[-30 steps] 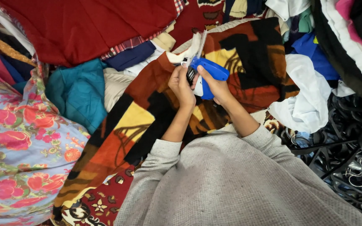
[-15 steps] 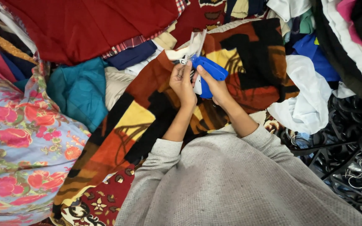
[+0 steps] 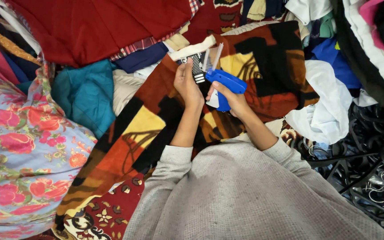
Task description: Attaching price tags or labels to various clothing items using a tagging gun and then sorting or folding them.
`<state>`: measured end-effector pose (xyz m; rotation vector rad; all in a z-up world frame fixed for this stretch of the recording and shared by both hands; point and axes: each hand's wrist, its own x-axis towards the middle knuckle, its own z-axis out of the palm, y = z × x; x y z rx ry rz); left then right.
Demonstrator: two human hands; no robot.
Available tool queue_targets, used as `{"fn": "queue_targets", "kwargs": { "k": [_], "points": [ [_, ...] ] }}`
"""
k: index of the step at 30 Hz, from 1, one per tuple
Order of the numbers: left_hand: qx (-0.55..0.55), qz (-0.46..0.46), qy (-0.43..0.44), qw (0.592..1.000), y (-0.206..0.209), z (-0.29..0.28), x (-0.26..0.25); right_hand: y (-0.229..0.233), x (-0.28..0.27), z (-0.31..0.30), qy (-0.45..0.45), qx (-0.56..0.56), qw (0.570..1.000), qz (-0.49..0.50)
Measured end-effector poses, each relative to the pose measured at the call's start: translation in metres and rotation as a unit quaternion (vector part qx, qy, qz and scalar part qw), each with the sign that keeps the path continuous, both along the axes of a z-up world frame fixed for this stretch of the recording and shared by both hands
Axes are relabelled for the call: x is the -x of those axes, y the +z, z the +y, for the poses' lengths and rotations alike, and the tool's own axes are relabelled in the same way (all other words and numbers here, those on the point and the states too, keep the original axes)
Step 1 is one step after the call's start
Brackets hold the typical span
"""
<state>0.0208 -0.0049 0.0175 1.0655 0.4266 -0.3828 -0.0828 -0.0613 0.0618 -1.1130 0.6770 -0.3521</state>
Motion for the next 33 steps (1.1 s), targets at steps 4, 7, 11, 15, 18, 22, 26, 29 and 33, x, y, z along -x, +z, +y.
{"fn": "queue_targets", "kwargs": {
  "k": [4,7,11,15,18,22,26,29,33],
  "points": [
    [0.000,-0.011,0.005,1.000,-0.012,-0.001,-0.001,0.004,-0.006,-0.002,0.006,0.009,1.000,-0.003],
    [0.001,-0.009,0.008,1.000,-0.017,0.000,0.000,0.005,-0.007,-0.002,-0.006,-0.008,1.000,0.007],
    [0.008,-0.002,0.014,1.000,-0.024,-0.001,-0.001,0.003,-0.007,-0.003,-0.004,-0.022,0.999,0.024],
    [0.020,-0.002,0.013,1.000,-0.034,0.000,-0.001,-0.004,-0.007,-0.001,-0.015,-0.037,0.998,0.047],
    [0.023,0.002,0.014,1.000,-0.035,-0.001,-0.001,-0.008,-0.008,-0.001,-0.016,-0.035,0.997,0.061],
    [0.014,0.009,0.008,1.000,-0.047,0.001,-0.002,-0.006,-0.011,0.000,-0.001,-0.016,0.997,0.071],
    [0.044,0.044,0.021,0.998,-0.047,0.003,-0.004,0.003,-0.014,0.004,-0.009,0.029,0.995,0.090],
    [0.044,0.031,0.004,0.999,-0.046,0.004,-0.004,-0.008,-0.014,0.001,0.004,0.022,0.996,0.089],
    [0.023,-0.013,0.012,1.000,-0.046,0.000,-0.002,0.000,-0.015,0.001,0.011,0.020,0.995,0.098]
  ]
}}
